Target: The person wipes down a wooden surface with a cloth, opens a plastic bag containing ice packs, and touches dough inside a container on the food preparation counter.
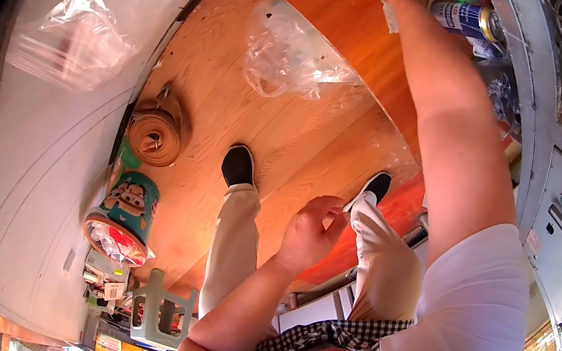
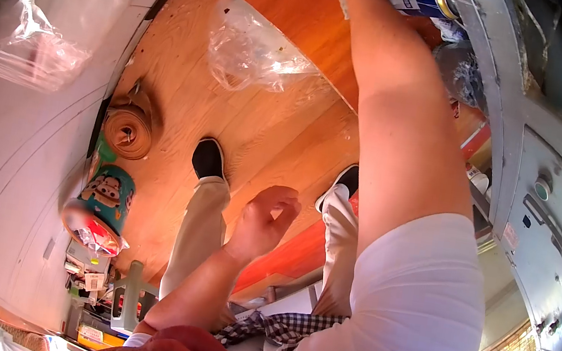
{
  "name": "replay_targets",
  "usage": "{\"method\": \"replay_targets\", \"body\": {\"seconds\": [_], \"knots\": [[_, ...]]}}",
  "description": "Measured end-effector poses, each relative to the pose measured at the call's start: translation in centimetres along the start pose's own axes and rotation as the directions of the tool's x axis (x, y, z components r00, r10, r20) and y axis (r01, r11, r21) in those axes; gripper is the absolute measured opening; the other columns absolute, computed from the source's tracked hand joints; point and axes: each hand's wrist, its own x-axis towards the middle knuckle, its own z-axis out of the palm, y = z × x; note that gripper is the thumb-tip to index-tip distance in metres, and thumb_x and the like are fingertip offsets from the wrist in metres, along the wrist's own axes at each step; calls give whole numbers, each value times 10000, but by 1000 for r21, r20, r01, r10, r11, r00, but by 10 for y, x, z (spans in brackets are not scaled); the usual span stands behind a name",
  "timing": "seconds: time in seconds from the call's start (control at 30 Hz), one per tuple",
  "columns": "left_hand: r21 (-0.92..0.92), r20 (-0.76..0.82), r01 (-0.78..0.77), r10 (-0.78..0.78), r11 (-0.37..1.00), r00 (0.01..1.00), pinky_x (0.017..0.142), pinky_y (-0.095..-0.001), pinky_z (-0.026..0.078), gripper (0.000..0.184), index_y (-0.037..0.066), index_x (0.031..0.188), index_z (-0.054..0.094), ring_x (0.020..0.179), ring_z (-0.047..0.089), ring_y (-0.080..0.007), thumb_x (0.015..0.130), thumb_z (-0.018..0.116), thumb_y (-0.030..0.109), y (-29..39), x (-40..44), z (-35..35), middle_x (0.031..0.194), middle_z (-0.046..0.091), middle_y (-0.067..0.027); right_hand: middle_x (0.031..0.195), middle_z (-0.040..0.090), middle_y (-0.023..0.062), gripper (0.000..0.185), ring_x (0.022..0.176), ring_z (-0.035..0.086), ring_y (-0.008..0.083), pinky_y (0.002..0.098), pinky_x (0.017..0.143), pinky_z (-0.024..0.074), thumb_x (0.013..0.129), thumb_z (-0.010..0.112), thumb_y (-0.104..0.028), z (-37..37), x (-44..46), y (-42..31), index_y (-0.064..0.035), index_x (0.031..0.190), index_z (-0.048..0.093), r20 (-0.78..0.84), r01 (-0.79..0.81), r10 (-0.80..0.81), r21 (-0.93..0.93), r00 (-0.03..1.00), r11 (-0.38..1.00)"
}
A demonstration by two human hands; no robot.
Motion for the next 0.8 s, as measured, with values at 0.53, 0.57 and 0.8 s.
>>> {"method": "replay_targets", "body": {"seconds": [0.53, 0.57, 0.8], "knots": [[24, -18, -32, 32, 999, 999, 780, -322, 581, 193, -51, 1107, 634, 879, 728, -216, 922, 671, -10, 6, 12, -6, 932, 718, -140, 1577, 303, 334, 619, 1438, 318, 531, 528, 1161, 352, 1007, 432, -512, -21, -13, -21, -112, 1477, 466, -45, 14, -25, -237, 999, 971], [20, -21, -22, 22, 1000, 1000, 778, -320, 581, 192, -52, 1106, 635, 878, 726, -213, 922, 671, -10, 6, 13, -5, 930, 718, -138, 1585, 298, 323, 656, 1458, 299, 509, 530, 1163, 348, 996, 447, -527, -39, -33, -37, -96, 1491, 452, -93, 32, -71, -364, 993, 931], [29, 23, 41, -42, 999, 999, 770, -313, 574, 182, -43, 1099, 639, 859, 711, -191, 932, 674, 19, -4, 14, 18, 921, 711, -132, 1695, 182, 101, 835, 1567, 127, 294, 448, 1274, 51, 999, 278, -697, -57, -184, -57, -141, 1621, 241, -154, 63, -51, 77, 987, 995]]}}
